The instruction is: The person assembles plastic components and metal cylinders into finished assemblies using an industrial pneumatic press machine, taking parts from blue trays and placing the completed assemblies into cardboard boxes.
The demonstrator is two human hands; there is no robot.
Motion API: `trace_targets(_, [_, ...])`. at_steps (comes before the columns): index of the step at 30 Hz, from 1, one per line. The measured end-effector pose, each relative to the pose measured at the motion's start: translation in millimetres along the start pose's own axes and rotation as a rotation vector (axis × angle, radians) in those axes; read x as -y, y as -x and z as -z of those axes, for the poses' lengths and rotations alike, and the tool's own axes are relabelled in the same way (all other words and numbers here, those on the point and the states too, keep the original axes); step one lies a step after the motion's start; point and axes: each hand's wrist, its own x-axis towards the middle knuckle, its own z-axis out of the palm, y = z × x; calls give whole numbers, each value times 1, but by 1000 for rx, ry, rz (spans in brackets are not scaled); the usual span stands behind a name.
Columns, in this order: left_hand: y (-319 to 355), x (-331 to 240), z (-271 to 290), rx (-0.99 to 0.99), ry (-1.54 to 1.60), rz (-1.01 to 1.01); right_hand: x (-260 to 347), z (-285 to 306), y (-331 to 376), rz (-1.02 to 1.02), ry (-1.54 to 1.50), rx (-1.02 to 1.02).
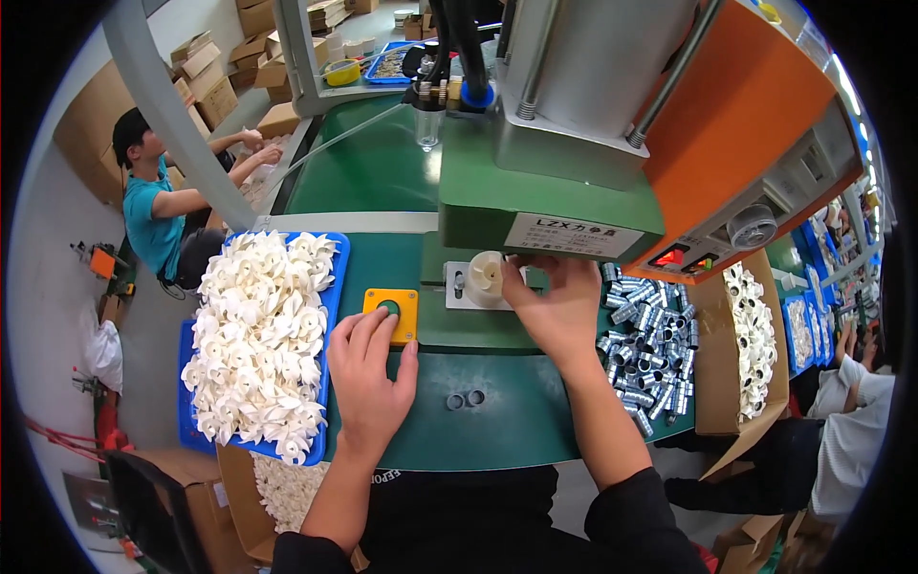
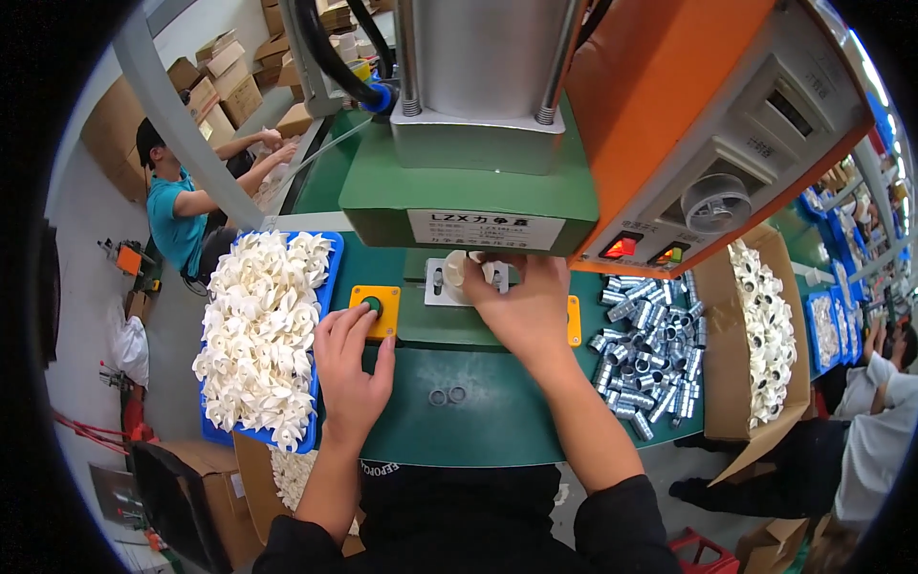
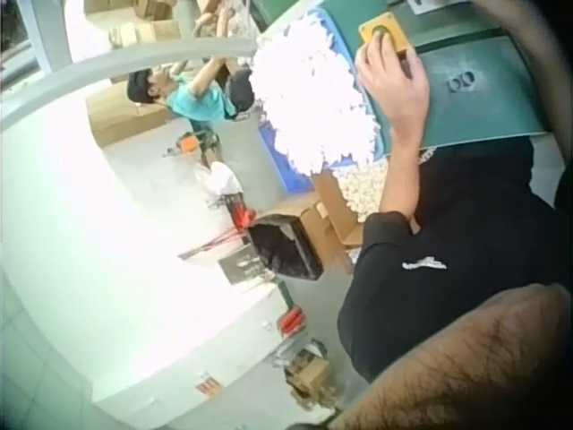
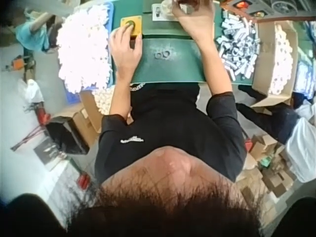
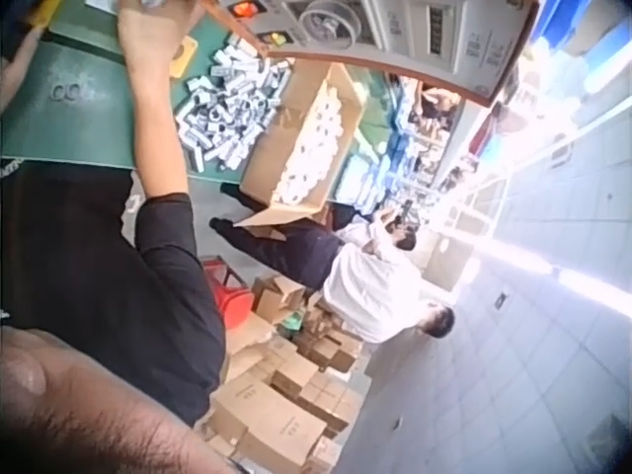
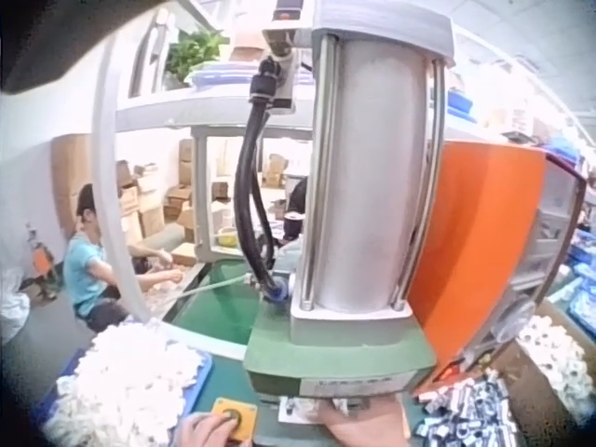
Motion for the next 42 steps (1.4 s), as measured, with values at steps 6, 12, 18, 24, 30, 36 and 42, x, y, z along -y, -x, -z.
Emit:
trace_targets(6, [-5, 3, -1, 31, -75, -35, -3, 12, 91, 341, 278, 203])
trace_targets(12, [-4, 6, -5, 30, -63, -24, -17, -3, 124, 417, 254, 450])
trace_targets(18, [-5, -1, 3, 93, -109, -40, -8, 10, 120, 424, 313, 483])
trace_targets(24, [-11, -13, 21, 217, -236, -93, -14, 72, 84, 340, 721, -25])
trace_targets(30, [-27, -11, 19, 244, -253, -150, -39, 77, 82, 216, 728, 74])
trace_targets(36, [-34, 0, 27, 303, -122, -153, -42, 77, 82, 197, 697, 45])
trace_targets(42, [-66, 36, 67, 373, -36, -122, -51, 81, 85, 155, 640, 11])
